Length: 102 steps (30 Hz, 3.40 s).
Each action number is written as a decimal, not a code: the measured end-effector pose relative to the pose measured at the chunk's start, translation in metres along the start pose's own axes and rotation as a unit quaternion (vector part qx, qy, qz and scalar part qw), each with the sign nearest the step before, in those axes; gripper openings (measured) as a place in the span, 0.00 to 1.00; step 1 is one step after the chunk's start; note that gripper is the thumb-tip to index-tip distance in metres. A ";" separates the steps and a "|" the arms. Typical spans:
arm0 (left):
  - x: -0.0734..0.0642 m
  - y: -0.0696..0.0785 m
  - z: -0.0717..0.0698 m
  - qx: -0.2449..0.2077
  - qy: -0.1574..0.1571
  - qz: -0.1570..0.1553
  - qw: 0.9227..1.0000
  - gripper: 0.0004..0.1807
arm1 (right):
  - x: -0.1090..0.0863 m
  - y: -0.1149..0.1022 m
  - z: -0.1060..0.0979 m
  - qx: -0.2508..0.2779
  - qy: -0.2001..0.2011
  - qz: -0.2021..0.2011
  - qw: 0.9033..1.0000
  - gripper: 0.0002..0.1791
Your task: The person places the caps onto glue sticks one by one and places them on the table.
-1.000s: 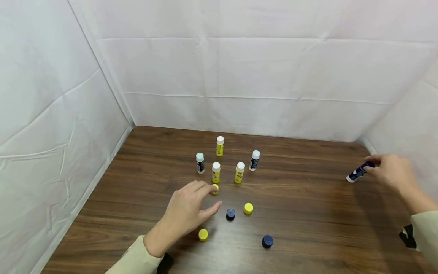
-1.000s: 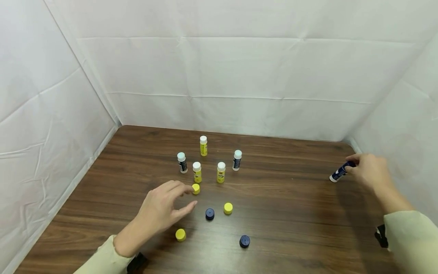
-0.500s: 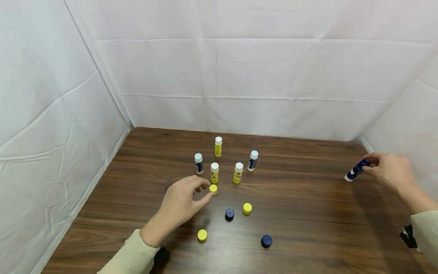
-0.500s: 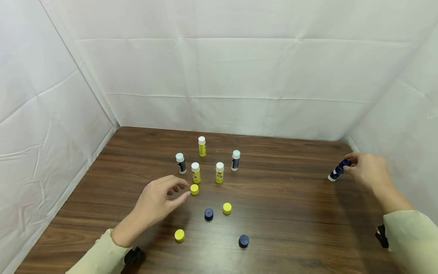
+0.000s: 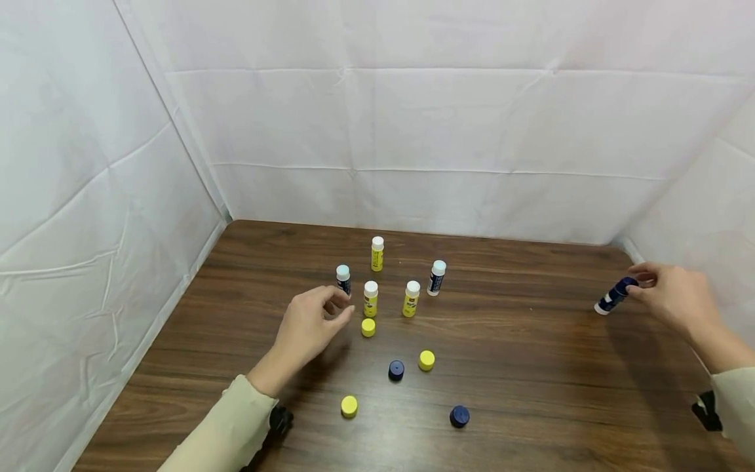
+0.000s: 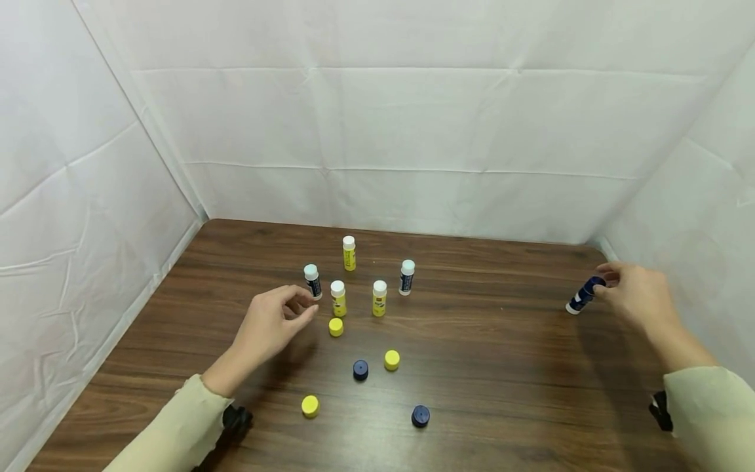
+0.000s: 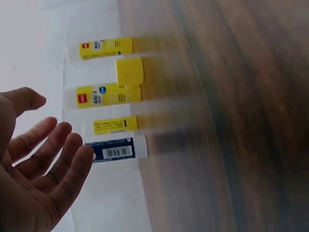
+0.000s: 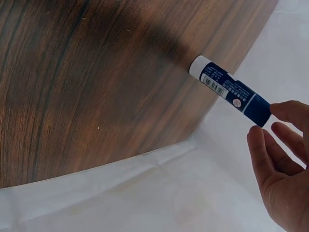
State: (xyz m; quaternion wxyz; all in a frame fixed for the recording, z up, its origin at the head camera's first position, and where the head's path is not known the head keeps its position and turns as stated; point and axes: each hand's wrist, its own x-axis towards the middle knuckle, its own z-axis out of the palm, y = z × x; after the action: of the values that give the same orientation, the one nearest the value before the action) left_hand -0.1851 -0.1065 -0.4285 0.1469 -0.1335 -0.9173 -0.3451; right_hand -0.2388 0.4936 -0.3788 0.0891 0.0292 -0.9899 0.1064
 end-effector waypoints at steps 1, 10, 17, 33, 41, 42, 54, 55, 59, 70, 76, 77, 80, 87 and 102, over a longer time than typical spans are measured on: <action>0.003 -0.002 0.001 -0.007 0.002 -0.013 1.000 0.06 | -0.001 0.000 0.000 -0.001 0.004 0.002 1.000 0.20; 0.022 -0.016 0.012 -0.039 0.004 -0.114 0.993 0.16 | -0.015 -0.005 -0.006 -0.010 0.050 0.017 0.999 0.24; 0.032 -0.025 0.016 -0.046 0.006 -0.149 0.988 0.19 | -0.029 -0.035 -0.005 0.007 0.112 -0.026 0.993 0.19; 0.048 -0.032 0.028 -0.063 -0.012 -0.168 0.984 0.21 | -0.063 -0.137 0.012 0.059 0.133 -0.173 0.974 0.23; 0.051 -0.034 0.031 -0.079 -0.021 -0.194 0.978 0.20 | -0.082 -0.172 0.013 0.091 0.136 -0.200 0.966 0.25; 0.051 -0.034 0.031 -0.081 -0.022 -0.196 0.977 0.20 | -0.084 -0.175 0.012 0.095 0.136 -0.201 0.965 0.26; 0.054 -0.043 0.035 -0.126 -0.022 -0.207 0.970 0.18 | -0.106 -0.202 0.016 0.114 0.134 -0.215 0.961 0.27; 0.054 -0.043 0.035 -0.126 -0.022 -0.207 0.970 0.18 | -0.106 -0.203 0.016 0.115 0.132 -0.213 0.961 0.26; 0.053 -0.044 0.034 -0.125 -0.025 -0.210 0.969 0.17 | -0.108 -0.206 0.018 0.116 0.128 -0.213 0.961 0.26; 0.049 -0.038 0.027 -0.124 -0.021 -0.212 0.969 0.17 | -0.108 -0.212 0.022 0.124 0.115 -0.215 0.962 0.25; 0.043 -0.035 0.017 -0.133 -0.013 -0.203 0.970 0.18 | -0.105 -0.219 0.026 0.138 0.108 -0.222 0.959 0.24; 0.041 -0.034 0.016 -0.134 -0.011 -0.198 0.971 0.19 | -0.105 -0.220 0.027 0.137 0.108 -0.223 0.959 0.24; 0.035 -0.031 0.011 -0.139 -0.005 -0.182 0.973 0.20 | -0.105 -0.223 0.030 0.137 0.102 -0.225 0.959 0.23; 0.022 -0.018 -0.001 -0.134 0.000 -0.143 0.981 0.20 | -0.104 -0.233 0.042 0.137 0.082 -0.227 0.961 0.21; 0.001 0.022 -0.019 -0.098 0.012 -0.032 0.995 0.19 | -0.108 -0.258 0.069 0.122 -0.086 -0.227 0.963 0.15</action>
State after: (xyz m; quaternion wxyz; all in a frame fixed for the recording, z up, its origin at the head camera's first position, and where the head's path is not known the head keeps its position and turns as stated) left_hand -0.1750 -0.1034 -0.4012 0.1332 -0.1135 -0.8808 -0.4399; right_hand -0.1247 0.2316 -0.4118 0.0214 0.2724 -0.9409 0.2004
